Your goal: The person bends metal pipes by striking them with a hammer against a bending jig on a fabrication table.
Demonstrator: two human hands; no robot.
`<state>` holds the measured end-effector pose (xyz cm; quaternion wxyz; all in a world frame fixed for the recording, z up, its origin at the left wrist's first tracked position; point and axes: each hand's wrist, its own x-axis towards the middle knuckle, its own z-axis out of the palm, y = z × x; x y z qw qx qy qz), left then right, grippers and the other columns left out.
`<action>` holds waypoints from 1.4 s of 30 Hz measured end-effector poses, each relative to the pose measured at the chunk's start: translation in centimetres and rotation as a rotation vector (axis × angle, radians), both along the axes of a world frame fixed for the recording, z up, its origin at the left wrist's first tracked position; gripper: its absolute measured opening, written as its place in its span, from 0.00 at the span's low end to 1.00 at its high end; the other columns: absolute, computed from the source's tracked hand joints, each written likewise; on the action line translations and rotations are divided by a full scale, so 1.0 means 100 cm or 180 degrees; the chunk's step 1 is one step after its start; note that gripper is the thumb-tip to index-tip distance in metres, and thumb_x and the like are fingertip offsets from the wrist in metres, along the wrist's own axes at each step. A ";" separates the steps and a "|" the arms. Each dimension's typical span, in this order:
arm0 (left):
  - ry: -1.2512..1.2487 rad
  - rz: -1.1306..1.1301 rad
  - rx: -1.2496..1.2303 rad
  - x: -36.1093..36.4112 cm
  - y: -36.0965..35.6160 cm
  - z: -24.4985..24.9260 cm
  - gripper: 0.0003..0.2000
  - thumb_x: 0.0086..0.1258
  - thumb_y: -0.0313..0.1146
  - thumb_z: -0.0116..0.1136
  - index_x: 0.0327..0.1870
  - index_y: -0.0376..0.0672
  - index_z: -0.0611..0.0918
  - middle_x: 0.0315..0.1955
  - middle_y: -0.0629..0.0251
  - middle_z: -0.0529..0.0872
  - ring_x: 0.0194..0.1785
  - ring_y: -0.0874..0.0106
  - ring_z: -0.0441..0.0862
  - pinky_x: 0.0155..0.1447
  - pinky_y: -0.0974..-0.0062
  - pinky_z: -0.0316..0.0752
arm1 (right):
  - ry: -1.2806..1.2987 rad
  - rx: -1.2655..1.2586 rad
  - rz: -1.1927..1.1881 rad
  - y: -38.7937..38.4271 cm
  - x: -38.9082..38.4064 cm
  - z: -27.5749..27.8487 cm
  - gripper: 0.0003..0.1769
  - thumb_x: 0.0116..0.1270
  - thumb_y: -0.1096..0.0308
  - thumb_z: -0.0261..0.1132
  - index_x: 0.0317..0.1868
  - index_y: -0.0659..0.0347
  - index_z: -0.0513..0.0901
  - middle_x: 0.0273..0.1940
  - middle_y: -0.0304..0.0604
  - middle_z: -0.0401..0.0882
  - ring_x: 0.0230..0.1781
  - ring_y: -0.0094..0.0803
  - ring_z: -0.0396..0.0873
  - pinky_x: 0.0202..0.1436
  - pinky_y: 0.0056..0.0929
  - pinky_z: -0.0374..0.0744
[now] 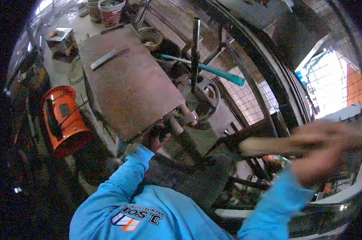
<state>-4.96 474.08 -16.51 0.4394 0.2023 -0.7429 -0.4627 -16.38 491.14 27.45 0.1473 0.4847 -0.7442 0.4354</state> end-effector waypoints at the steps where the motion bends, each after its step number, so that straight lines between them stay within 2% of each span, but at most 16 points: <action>1: -0.0128 0.0255 -0.0875 0.001 -0.006 0.018 0.20 0.61 0.42 0.64 0.51 0.43 0.79 0.38 0.53 0.84 0.41 0.55 0.83 0.46 0.57 0.78 | 0.0550 0.0792 -0.0110 0.006 -0.010 -0.039 0.19 0.71 0.54 0.47 0.36 0.60 0.76 0.27 0.44 0.77 0.27 0.30 0.76 0.36 0.28 0.77; 2: 0.0038 0.0203 -0.0508 -0.002 -0.006 0.016 0.20 0.61 0.42 0.64 0.52 0.42 0.79 0.37 0.53 0.84 0.41 0.54 0.83 0.46 0.57 0.78 | 0.1121 0.1453 -0.0111 0.011 -0.020 -0.079 0.19 0.69 0.53 0.50 0.39 0.62 0.79 0.28 0.46 0.80 0.29 0.31 0.79 0.37 0.30 0.79; 6: -0.0237 0.0095 -0.0534 -0.009 0.005 -0.009 0.22 0.60 0.41 0.64 0.52 0.41 0.77 0.40 0.51 0.83 0.44 0.50 0.81 0.51 0.56 0.77 | -0.1593 0.2833 -0.0910 0.009 -0.006 -0.060 0.32 0.63 0.37 0.59 0.39 0.64 0.78 0.24 0.43 0.76 0.26 0.25 0.79 0.26 0.24 0.77; 11: -0.0407 0.0308 -0.1111 0.001 -0.006 0.006 0.21 0.59 0.42 0.65 0.50 0.41 0.77 0.46 0.49 0.81 0.48 0.50 0.79 0.54 0.56 0.75 | -0.2695 -0.0495 0.1176 0.013 -0.059 -0.011 0.22 0.78 0.54 0.40 0.32 0.60 0.72 0.25 0.41 0.74 0.21 0.28 0.72 0.27 0.28 0.77; 13: -0.0426 0.0508 -0.1168 -0.004 -0.002 0.000 0.21 0.59 0.42 0.65 0.49 0.41 0.77 0.45 0.49 0.81 0.48 0.50 0.79 0.54 0.56 0.75 | -0.0836 0.1508 0.0082 0.007 -0.045 -0.081 0.17 0.75 0.60 0.47 0.34 0.62 0.76 0.25 0.43 0.77 0.22 0.29 0.76 0.28 0.31 0.78; 15: -0.0341 0.0666 -0.1223 -0.006 0.004 -0.022 0.20 0.58 0.42 0.66 0.48 0.41 0.78 0.45 0.49 0.81 0.47 0.49 0.79 0.53 0.56 0.75 | -0.1559 0.3575 -0.0610 0.007 -0.030 -0.137 0.12 0.72 0.66 0.53 0.37 0.63 0.80 0.25 0.45 0.79 0.23 0.31 0.79 0.28 0.33 0.80; 20: 0.0235 -0.0163 0.1163 -0.001 0.009 0.007 0.15 0.58 0.41 0.66 0.40 0.42 0.80 0.36 0.54 0.83 0.42 0.50 0.80 0.49 0.57 0.76 | -0.1681 0.1856 -0.0292 -0.003 -0.054 -0.004 0.18 0.72 0.54 0.52 0.35 0.60 0.78 0.19 0.43 0.77 0.21 0.33 0.79 0.31 0.39 0.80; 22: -0.0081 0.0470 -0.0783 -0.002 0.002 0.007 0.14 0.58 0.40 0.66 0.38 0.42 0.80 0.33 0.55 0.83 0.39 0.51 0.80 0.47 0.58 0.76 | -0.1084 0.1589 -0.0313 -0.019 -0.042 -0.001 0.17 0.74 0.56 0.50 0.37 0.59 0.77 0.25 0.44 0.79 0.27 0.32 0.81 0.34 0.39 0.81; 24: -0.0255 0.0187 -0.0680 -0.002 0.000 0.007 0.13 0.58 0.40 0.66 0.37 0.42 0.80 0.30 0.56 0.83 0.35 0.52 0.80 0.43 0.58 0.76 | 0.0453 0.2217 0.0507 -0.025 -0.043 -0.061 0.18 0.72 0.54 0.53 0.38 0.60 0.78 0.28 0.47 0.80 0.31 0.34 0.81 0.38 0.39 0.80; 26: -0.0483 -0.0227 -0.0566 0.010 0.001 -0.017 0.17 0.58 0.40 0.67 0.44 0.42 0.78 0.36 0.56 0.81 0.40 0.53 0.79 0.47 0.58 0.75 | -0.1756 0.3951 -0.0439 -0.040 -0.023 -0.093 0.20 0.67 0.54 0.60 0.32 0.66 0.78 0.25 0.46 0.76 0.28 0.34 0.80 0.33 0.39 0.78; 29: 0.0440 0.0309 -0.0749 -0.008 -0.004 0.000 0.12 0.61 0.41 0.64 0.33 0.43 0.79 0.26 0.56 0.80 0.30 0.56 0.78 0.34 0.60 0.75 | -0.0589 0.3202 -0.0423 -0.036 -0.054 -0.048 0.25 0.70 0.47 0.56 0.35 0.66 0.75 0.19 0.44 0.75 0.14 0.29 0.75 0.19 0.31 0.76; 31: -0.0146 -0.0171 0.0077 -0.003 0.005 -0.030 0.12 0.62 0.41 0.62 0.34 0.42 0.79 0.26 0.55 0.80 0.30 0.56 0.79 0.35 0.60 0.75 | -0.2091 0.1593 -0.0172 -0.037 -0.060 -0.014 0.25 0.72 0.46 0.52 0.25 0.58 0.72 0.16 0.40 0.73 0.11 0.27 0.73 0.13 0.27 0.74; 34: -0.0051 0.0040 -0.0366 -0.005 0.006 -0.037 0.14 0.64 0.44 0.59 0.36 0.41 0.79 0.26 0.55 0.81 0.32 0.55 0.80 0.36 0.60 0.76 | 0.0679 0.1466 0.1098 -0.041 -0.079 -0.080 0.21 0.73 0.50 0.53 0.31 0.59 0.75 0.18 0.43 0.75 0.15 0.30 0.75 0.18 0.29 0.76; 36: 0.0073 0.0051 -0.0529 -0.007 0.002 -0.034 0.14 0.64 0.44 0.59 0.38 0.41 0.79 0.26 0.55 0.81 0.32 0.55 0.81 0.37 0.61 0.77 | -0.2362 0.4138 0.0140 -0.057 -0.032 -0.082 0.23 0.68 0.47 0.59 0.38 0.62 0.79 0.23 0.43 0.77 0.22 0.29 0.77 0.29 0.33 0.77; 40: 0.0370 -0.0572 0.0629 -0.010 0.013 -0.032 0.15 0.64 0.42 0.61 0.43 0.42 0.77 0.28 0.54 0.82 0.35 0.55 0.81 0.40 0.60 0.77 | -0.1462 0.3532 -0.0244 -0.058 -0.047 -0.042 0.27 0.66 0.44 0.59 0.36 0.66 0.78 0.22 0.43 0.76 0.20 0.27 0.76 0.26 0.30 0.76; 42: 0.0606 -0.0576 0.1024 -0.004 0.013 -0.016 0.16 0.63 0.42 0.60 0.46 0.43 0.77 0.28 0.54 0.82 0.36 0.54 0.81 0.42 0.59 0.77 | -0.2520 0.2109 -0.0208 -0.060 -0.052 -0.029 0.28 0.67 0.44 0.58 0.34 0.67 0.78 0.20 0.42 0.76 0.16 0.27 0.75 0.23 0.27 0.76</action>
